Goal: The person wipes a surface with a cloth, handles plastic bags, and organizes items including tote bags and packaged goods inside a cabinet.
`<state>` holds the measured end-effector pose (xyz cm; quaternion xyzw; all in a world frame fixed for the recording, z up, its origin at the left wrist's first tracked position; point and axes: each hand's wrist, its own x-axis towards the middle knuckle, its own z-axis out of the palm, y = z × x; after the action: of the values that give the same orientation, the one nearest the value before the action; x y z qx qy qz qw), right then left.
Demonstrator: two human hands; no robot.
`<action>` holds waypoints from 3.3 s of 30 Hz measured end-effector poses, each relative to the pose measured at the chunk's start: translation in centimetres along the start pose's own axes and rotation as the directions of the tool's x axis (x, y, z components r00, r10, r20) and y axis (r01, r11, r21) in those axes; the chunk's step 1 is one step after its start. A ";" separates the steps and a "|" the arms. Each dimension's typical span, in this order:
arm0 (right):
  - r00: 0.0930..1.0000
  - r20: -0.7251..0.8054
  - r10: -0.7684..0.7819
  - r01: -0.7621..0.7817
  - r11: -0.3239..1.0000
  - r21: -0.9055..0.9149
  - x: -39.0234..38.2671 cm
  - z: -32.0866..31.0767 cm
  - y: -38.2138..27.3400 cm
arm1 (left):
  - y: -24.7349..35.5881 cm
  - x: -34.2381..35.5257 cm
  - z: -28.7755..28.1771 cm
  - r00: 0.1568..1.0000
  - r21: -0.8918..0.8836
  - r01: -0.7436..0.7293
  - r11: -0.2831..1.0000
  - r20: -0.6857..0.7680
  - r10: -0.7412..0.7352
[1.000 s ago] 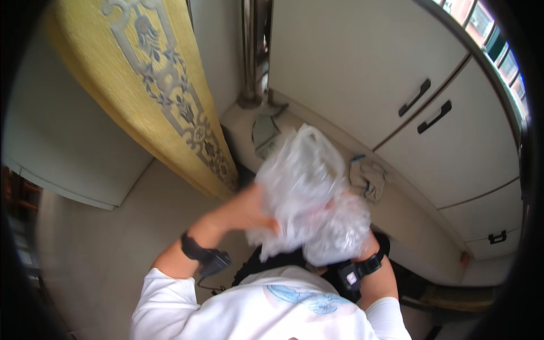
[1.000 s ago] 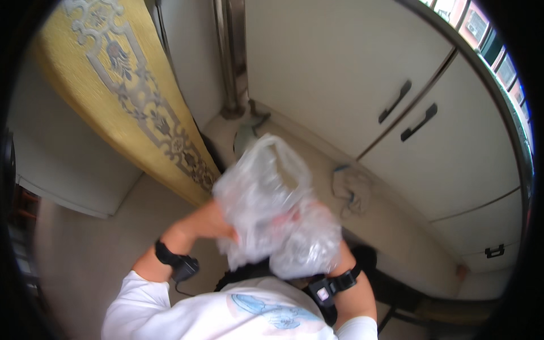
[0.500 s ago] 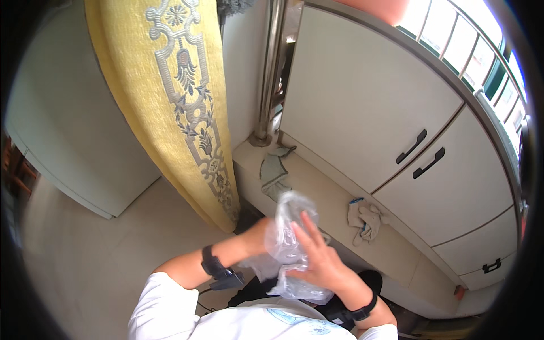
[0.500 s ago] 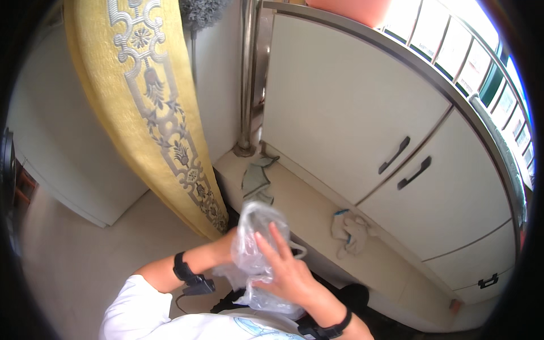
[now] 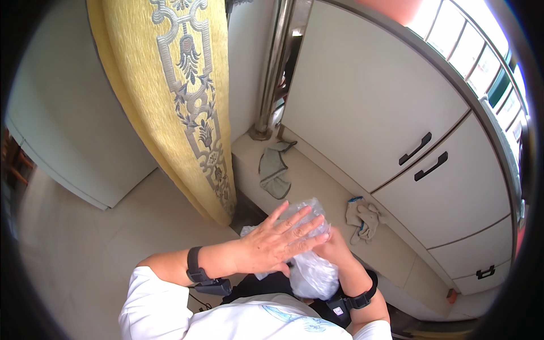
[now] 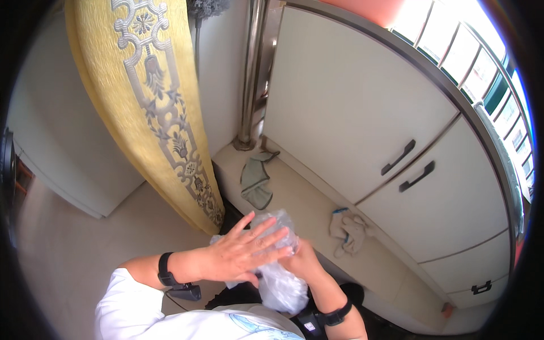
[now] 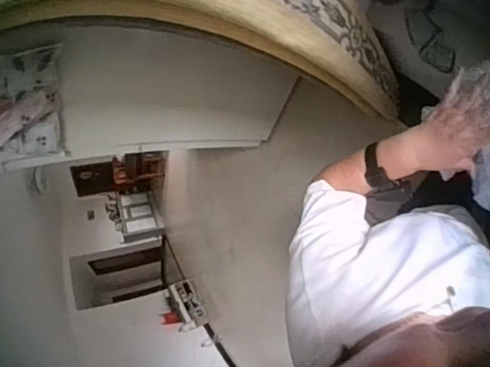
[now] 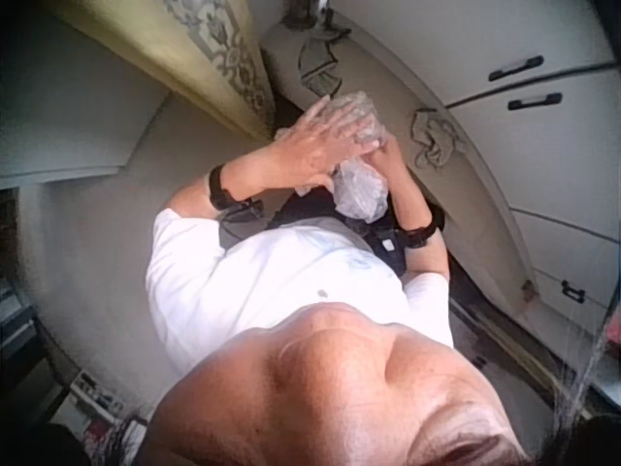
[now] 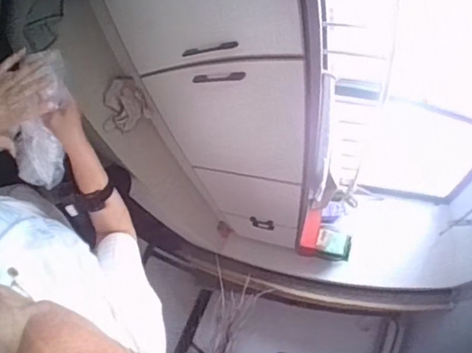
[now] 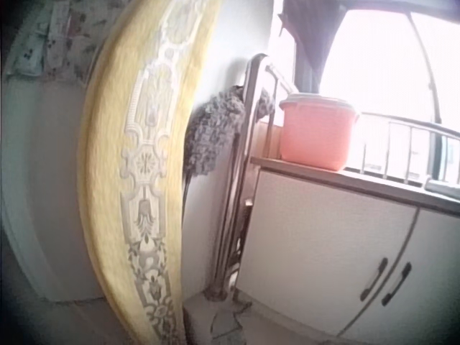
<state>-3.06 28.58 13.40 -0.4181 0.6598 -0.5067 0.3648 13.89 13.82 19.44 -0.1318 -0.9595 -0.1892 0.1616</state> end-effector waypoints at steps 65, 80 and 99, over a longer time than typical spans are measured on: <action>0.965 -0.061 0.253 -0.233 0.944 0.233 -5.5 -2.4 -3.7 | -23.6 15.5 -2.6 0.539 -0.121 0.307 0.944 -0.795 -0.277; 0.965 -0.138 0.222 -0.199 0.967 0.159 -6.3 -1.3 -5.2 | -24.8 16.4 -2.2 0.498 -0.281 0.490 0.825 -0.687 -0.530; 0.925 -0.208 0.318 -0.262 0.930 0.257 -7.0 -1.9 -4.9 | -24.4 19.1 -15.7 0.562 0.336 0.432 0.837 -0.826 0.042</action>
<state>-1.24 35.05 18.99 -0.2050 0.6932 -0.5659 0.3964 -7.15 -10.66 32.29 0.1275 -0.8016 0.0125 0.5840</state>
